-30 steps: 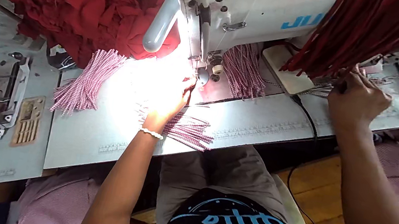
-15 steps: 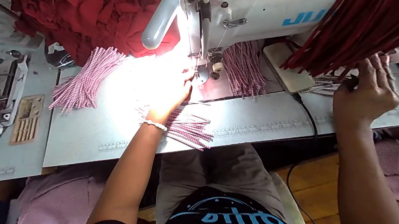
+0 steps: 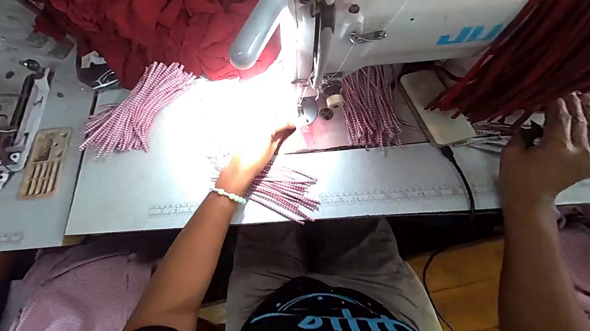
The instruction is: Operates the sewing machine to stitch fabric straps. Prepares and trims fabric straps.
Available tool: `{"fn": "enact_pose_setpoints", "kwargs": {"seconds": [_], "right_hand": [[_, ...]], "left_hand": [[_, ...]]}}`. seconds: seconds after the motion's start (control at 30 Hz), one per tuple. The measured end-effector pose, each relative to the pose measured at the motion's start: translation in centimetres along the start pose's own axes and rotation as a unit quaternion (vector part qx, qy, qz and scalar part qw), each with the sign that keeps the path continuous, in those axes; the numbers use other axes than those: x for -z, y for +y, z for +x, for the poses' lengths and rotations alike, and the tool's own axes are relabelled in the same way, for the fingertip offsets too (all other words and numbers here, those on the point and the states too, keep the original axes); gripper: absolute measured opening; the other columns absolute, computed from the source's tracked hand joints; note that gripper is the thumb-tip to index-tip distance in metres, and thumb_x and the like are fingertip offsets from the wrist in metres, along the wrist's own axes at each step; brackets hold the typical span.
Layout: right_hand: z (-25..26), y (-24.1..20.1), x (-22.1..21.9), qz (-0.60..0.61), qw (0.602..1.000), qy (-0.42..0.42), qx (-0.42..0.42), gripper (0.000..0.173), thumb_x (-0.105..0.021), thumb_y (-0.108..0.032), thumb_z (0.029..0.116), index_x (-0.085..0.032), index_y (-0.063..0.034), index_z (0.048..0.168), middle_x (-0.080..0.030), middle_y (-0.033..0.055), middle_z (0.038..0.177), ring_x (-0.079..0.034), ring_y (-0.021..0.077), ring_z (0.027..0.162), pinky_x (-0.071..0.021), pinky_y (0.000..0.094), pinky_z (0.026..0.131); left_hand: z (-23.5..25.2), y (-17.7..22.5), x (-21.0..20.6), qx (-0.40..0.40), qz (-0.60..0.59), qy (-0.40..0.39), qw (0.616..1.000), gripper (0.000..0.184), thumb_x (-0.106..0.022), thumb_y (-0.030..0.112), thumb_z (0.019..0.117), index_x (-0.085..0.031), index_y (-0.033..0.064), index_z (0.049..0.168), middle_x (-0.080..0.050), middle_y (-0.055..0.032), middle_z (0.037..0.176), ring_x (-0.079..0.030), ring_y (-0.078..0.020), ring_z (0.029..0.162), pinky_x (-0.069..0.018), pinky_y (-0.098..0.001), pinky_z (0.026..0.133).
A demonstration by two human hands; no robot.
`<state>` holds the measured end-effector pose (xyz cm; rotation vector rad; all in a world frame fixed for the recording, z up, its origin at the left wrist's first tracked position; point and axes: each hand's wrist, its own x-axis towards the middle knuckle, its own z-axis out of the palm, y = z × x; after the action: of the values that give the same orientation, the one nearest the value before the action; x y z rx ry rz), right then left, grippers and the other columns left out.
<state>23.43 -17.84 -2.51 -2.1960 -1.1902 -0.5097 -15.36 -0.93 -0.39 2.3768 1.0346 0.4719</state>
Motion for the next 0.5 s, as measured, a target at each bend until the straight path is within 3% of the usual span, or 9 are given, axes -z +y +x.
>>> {"fn": "enact_pose_setpoints", "kwargs": {"seconds": [0.07, 0.2, 0.3, 0.4, 0.5], "right_hand": [[0.1, 0.1, -0.1, 0.0, 1.0, -0.002, 0.002, 0.047, -0.051, -0.009, 0.1005, -0.052, 0.0, 0.146, -0.047, 0.0232, 0.156, -0.039, 0.042, 0.149, -0.0327, 0.056, 0.121], [0.4, -0.1, 0.1, 0.003, 1.0, -0.014, -0.005, 0.047, -0.051, -0.009, 0.1008, -0.051, 0.001, 0.147, -0.047, 0.0244, 0.155, -0.038, 0.0445, 0.149, -0.0326, 0.0582, 0.12], [0.3, 0.0, 0.0, 0.004, 1.0, -0.017, -0.007, 0.048, -0.051, -0.008, 0.1001, -0.051, -0.0003, 0.147, -0.046, 0.0238, 0.156, -0.038, 0.0436, 0.149, -0.0318, 0.058, 0.12], [0.4, 0.1, -0.1, 0.004, 1.0, -0.013, -0.007, 0.047, -0.05, -0.008, 0.1006, -0.052, 0.0006, 0.147, -0.047, 0.0241, 0.155, -0.038, 0.0433, 0.149, -0.0319, 0.0579, 0.12], [0.5, 0.1, -0.2, 0.008, 1.0, -0.009, -0.003, 0.046, -0.051, -0.008, 0.1003, -0.052, 0.0018, 0.146, -0.048, 0.0255, 0.154, -0.038, 0.0436, 0.149, -0.0318, 0.0575, 0.12]], "left_hand": [[0.7, -0.7, -0.4, -0.017, 0.038, 0.024, 0.999, 0.028, -0.054, 0.014, 0.1065, -0.07, 0.014, 0.128, -0.07, -0.0125, 0.126, -0.069, -0.0329, 0.11, -0.053, -0.0527, 0.094], [-0.3, 0.8, 0.2, 0.04, 0.047, 0.025, 0.998, 0.025, -0.052, 0.014, 0.1071, -0.07, 0.0154, 0.125, -0.069, -0.0124, 0.124, -0.069, -0.0314, 0.104, -0.0542, -0.052, 0.086], [0.0, 0.4, 0.0, 0.017, 0.039, 0.028, 0.999, 0.03, -0.051, 0.015, 0.108, -0.066, 0.0164, 0.133, -0.068, -0.0125, 0.129, -0.069, -0.0315, 0.11, -0.0541, -0.0526, 0.091], [1.2, -0.7, -0.7, -0.035, 0.06, 0.031, 0.997, 0.031, -0.049, 0.011, 0.1067, -0.067, 0.016, 0.132, -0.067, -0.0107, 0.13, -0.068, -0.03, 0.11, -0.0543, -0.0517, 0.089], [1.4, -0.5, -0.5, -0.034, 0.077, 0.024, 0.996, 0.035, -0.049, 0.008, 0.1056, -0.067, 0.0164, 0.133, -0.066, -0.0102, 0.132, -0.067, -0.0301, 0.113, -0.0534, -0.0518, 0.091]]}}
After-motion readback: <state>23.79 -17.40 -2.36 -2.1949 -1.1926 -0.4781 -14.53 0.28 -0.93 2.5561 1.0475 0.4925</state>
